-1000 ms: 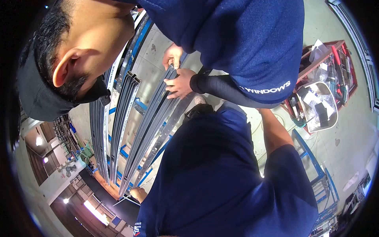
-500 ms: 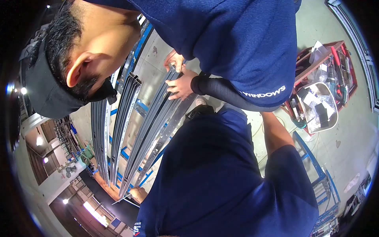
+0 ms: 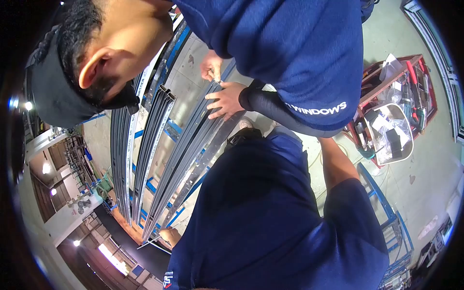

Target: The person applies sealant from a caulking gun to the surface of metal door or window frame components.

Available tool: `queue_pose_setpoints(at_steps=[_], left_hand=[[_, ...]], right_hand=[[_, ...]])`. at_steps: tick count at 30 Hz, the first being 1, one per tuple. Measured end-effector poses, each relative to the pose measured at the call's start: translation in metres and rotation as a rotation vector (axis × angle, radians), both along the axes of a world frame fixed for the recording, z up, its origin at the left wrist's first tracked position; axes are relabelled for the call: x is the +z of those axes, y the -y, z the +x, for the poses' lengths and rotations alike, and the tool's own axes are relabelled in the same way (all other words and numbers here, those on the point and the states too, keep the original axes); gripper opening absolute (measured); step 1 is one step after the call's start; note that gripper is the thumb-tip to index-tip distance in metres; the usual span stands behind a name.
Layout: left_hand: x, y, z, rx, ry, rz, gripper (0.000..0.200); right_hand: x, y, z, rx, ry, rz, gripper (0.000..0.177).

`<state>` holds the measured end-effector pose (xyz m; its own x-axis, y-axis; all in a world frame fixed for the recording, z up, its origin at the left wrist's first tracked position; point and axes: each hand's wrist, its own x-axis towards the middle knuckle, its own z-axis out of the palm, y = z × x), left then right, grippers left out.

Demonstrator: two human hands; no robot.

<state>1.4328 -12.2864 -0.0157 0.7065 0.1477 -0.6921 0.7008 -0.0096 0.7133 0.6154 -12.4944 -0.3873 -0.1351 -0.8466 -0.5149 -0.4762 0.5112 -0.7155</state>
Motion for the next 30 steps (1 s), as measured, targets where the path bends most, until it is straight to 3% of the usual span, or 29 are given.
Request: queue_pose_setpoints(at_steps=[1, 3, 9, 10, 13, 14, 17, 19, 21, 22, 25, 26, 27, 28, 29, 30], left_hand=[[-0.009, 0.005, -0.011, 0.02, 0.211, 0.162, 0.031], [-0.013, 0.016, -0.033, 0.012, 0.332, 0.265, 0.032], [-0.018, 0.024, -0.058, 0.025, 0.435, 0.361, 0.033], [-0.019, 0.024, -0.06, 0.026, 0.448, 0.376, 0.034], [-0.022, 0.025, -0.066, 0.042, 0.484, 0.409, 0.034], [-0.021, 0.029, -0.072, 0.044, 0.494, 0.42, 0.035], [-0.016, 0.046, -0.094, 0.066, 0.546, 0.434, 0.036], [-0.017, 0.051, -0.1, 0.078, 0.568, 0.407, 0.037], [-0.048, 0.01, -0.025, 0.093, 0.514, 0.278, 0.024], [-0.054, 0.006, -0.025, 0.136, 0.503, 0.265, 0.024], [-0.088, -0.025, 0.024, -0.178, 0.557, 0.252, 0.015], [-0.054, -0.004, 0.003, -0.884, 0.748, 0.149, 0.012], [-0.083, -0.026, 0.033, -0.597, 0.708, 0.171, 0.013], [-0.09, -0.022, 0.018, -0.27, 0.687, 0.165, 0.014], [-0.065, 0.022, -0.053, 0.039, 0.694, 0.146, 0.015], [-0.067, 0.02, -0.059, 0.039, 0.691, 0.144, 0.015]], right_hand=[[-0.002, -0.003, -0.004, -0.01, 0.003, 0.0, 0.054], [-0.006, -0.009, -0.009, -0.034, 0.017, 0.002, 0.054], [-0.019, -0.026, -0.024, -0.208, 0.207, -0.051, 0.054], [-0.001, -0.02, -0.024, 0.111, -0.232, 0.053, 0.052], [0.034, -0.011, -0.023, 0.105, -0.139, 0.241, 0.044], [0.029, -0.012, -0.021, -0.101, -0.033, 0.263, 0.039], [0.019, -0.017, -0.023, -0.074, -0.102, 0.206, 0.038], [0.002, -0.019, -0.028, -0.18, -0.006, 0.329, 0.041], [-0.02, -0.025, -0.033, -0.177, -0.004, 0.273, 0.04], [-0.01, -0.023, -0.031, -0.224, 0.035, 0.276, 0.037], [0.01, -0.016, -0.031, -0.26, 0.164, 0.354, 0.03], [0.026, -0.014, -0.027, -0.337, 0.17, 0.363, 0.028], [0.028, -0.013, -0.032, -0.313, 0.156, 0.366, 0.028], [0.017, -0.014, -0.038, -0.236, 0.17, 0.349, 0.035], [-0.006, -0.021, -0.047, -0.166, 0.184, 0.334, 0.043], [-0.055, -0.034, -0.069, 0.038, 0.103, 0.201, 0.043]])
